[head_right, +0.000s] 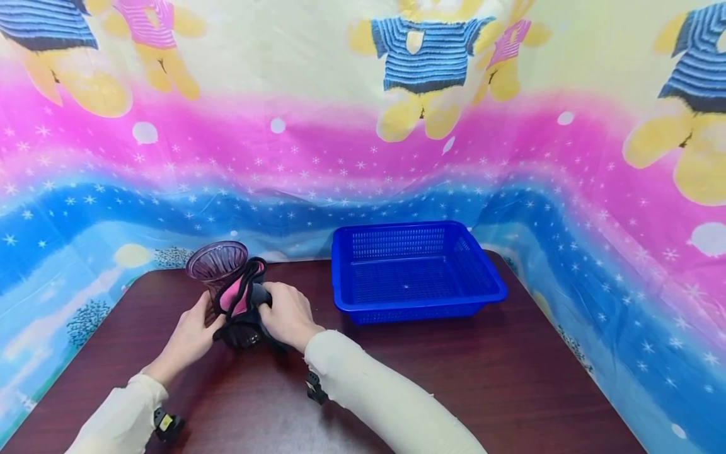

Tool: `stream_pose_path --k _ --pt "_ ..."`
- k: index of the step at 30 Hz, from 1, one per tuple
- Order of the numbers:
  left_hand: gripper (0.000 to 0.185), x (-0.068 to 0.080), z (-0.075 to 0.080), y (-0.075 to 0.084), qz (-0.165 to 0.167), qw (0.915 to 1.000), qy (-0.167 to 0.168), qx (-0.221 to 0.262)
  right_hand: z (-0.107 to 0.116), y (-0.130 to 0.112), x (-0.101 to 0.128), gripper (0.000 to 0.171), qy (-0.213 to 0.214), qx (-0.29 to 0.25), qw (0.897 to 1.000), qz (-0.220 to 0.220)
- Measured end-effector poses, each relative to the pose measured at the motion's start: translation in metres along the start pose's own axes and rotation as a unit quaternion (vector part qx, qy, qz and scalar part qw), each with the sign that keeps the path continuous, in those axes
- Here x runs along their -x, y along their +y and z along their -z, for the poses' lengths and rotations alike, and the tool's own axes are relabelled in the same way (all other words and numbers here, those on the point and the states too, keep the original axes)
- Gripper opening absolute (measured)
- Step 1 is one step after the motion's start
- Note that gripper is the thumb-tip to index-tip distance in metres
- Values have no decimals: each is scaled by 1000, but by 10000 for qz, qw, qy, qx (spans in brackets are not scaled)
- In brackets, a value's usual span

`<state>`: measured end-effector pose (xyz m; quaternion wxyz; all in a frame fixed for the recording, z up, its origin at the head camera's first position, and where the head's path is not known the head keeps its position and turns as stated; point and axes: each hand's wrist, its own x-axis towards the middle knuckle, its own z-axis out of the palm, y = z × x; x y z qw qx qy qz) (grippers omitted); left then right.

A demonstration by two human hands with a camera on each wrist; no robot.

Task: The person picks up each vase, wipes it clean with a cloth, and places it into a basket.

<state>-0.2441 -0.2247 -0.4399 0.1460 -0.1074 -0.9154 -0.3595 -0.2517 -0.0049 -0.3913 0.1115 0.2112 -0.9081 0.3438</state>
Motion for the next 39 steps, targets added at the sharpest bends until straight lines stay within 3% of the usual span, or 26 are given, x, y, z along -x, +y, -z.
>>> stream_pose_path --k 11,21,39 --pt "54 1 1 0 14 9999 -10 -119 -13 17 9 14 -438 140 9987 -213" --pt "65 2 -1 0 79 9998 -30 -160 -25 29 16 24 -763 303 9958 -411" --pt "73 3 -6 -4 96 9999 126 -10 -33 39 24 25 -889 477 9934 -539"
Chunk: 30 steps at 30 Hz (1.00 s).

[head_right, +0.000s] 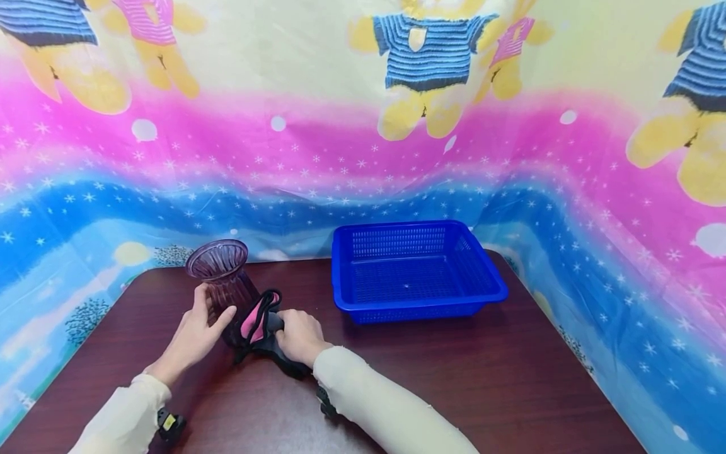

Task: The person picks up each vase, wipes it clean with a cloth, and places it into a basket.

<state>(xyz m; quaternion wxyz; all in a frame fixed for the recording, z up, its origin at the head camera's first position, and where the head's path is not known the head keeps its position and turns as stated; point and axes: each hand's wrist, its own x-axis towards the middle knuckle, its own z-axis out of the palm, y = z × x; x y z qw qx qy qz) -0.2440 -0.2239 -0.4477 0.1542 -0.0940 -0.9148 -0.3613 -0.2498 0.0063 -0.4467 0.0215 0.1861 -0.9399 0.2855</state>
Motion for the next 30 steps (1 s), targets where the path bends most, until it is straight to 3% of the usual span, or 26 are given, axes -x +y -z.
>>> stream_pose_path --k 10,18,30 --pt "84 0 -3 5 343 9992 143 150 -2 1 0 24 109 69 9999 -23" --pt "73 0 -2 10 318 9973 646 -159 -3 0 0 25 112 53 9999 -77" --pt "81 0 3 8 241 9989 370 -158 -7 2 1 24 126 195 9997 -38"
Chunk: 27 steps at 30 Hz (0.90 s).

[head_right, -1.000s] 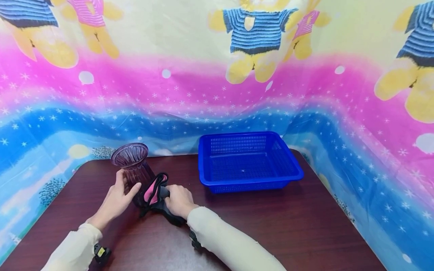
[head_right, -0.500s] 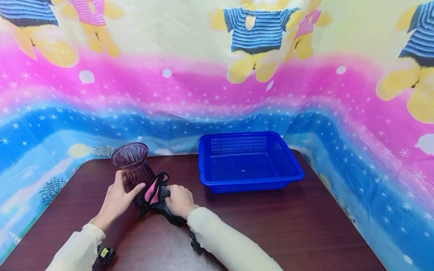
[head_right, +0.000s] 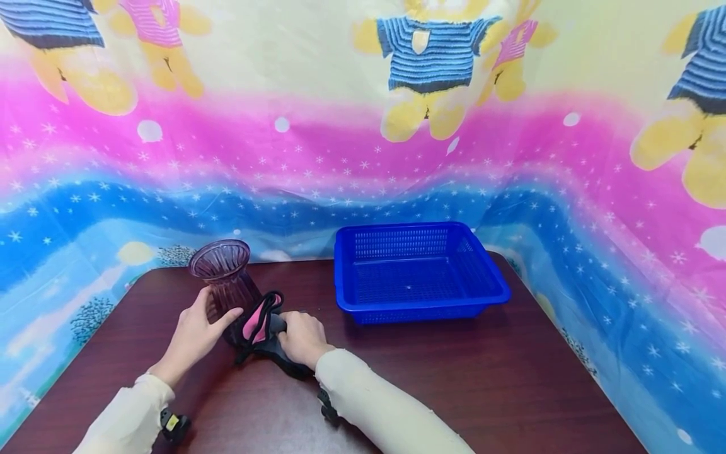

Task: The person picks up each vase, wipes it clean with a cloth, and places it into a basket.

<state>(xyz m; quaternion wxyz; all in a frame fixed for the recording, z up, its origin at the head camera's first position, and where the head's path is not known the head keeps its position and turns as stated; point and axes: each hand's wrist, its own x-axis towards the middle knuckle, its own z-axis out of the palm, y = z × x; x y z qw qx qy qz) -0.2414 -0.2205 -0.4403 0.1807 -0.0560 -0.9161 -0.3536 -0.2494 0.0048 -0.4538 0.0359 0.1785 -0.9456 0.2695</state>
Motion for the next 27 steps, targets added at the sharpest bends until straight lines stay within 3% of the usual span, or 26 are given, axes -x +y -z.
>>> stream_pose_path --k 9,27 --pt "71 -2 2 0 -222 9995 -153 155 0 3 0 15 3 -151 9999 60" --pt "70 -6 3 -6 -155 9973 -461 559 3 6 0 13 -73 -435 9989 129"
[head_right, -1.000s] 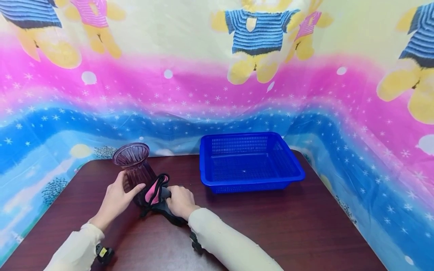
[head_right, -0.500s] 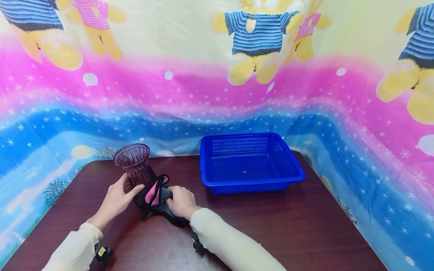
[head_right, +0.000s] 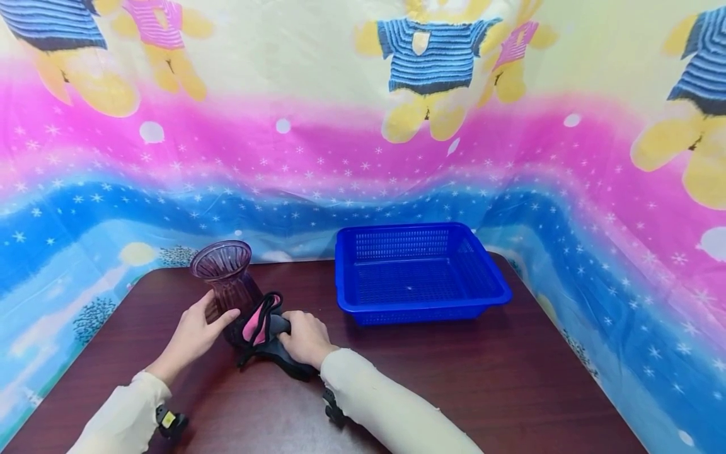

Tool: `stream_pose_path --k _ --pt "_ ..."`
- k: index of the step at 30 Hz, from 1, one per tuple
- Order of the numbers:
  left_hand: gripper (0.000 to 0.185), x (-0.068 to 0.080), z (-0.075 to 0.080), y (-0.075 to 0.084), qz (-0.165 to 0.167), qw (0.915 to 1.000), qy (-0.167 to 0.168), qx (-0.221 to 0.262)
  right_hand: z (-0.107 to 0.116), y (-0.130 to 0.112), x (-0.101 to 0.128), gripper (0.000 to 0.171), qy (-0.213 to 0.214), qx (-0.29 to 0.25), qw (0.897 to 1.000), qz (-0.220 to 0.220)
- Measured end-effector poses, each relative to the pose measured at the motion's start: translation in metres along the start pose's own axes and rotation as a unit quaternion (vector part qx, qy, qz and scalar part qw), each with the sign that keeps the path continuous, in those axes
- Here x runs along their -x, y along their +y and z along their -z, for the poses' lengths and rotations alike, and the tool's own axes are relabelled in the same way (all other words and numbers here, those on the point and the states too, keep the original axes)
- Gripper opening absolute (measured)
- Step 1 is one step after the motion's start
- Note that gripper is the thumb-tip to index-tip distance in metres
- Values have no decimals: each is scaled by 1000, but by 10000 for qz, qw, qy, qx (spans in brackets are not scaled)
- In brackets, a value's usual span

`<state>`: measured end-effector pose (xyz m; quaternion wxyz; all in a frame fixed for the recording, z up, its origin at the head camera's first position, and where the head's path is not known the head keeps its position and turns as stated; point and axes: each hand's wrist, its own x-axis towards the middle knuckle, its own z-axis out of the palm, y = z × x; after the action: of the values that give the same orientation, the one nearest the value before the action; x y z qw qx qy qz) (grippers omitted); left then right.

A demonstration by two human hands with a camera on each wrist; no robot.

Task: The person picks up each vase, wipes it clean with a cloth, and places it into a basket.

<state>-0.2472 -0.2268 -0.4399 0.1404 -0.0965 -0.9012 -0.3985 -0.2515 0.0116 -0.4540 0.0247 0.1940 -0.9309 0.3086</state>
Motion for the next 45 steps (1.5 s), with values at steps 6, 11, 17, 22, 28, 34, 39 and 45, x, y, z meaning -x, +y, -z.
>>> stream_pose_path --k 6,11,17,22,28,34,39,45 --pt "71 0 2 0 28 10000 -58 20 1 -1 -1 20 -9 -12 10000 -10" --pt "70 0 2 -1 16 10000 -48 46 1 -2 0 19 21 9 10000 -10" --pt "71 0 0 -2 40 9999 -83 84 1 -3 -1 14 109 -19 9999 -19" --pt "73 0 1 -2 73 9999 -84 18 4 -8 -2 12 259 -134 9995 94" --pt "72 1 1 -2 104 9999 -101 11 12 -15 -6 13 319 -148 9992 209" --pt "65 2 1 -1 -66 9999 -5 -120 25 -27 -11 21 433 -242 9983 310" --pt "61 3 1 -2 -125 9999 25 -50 36 -38 -13 20 566 -344 9969 420" --pt "58 3 2 0 -66 9999 -69 -59 47 -50 -16 7 682 -385 9951 609"
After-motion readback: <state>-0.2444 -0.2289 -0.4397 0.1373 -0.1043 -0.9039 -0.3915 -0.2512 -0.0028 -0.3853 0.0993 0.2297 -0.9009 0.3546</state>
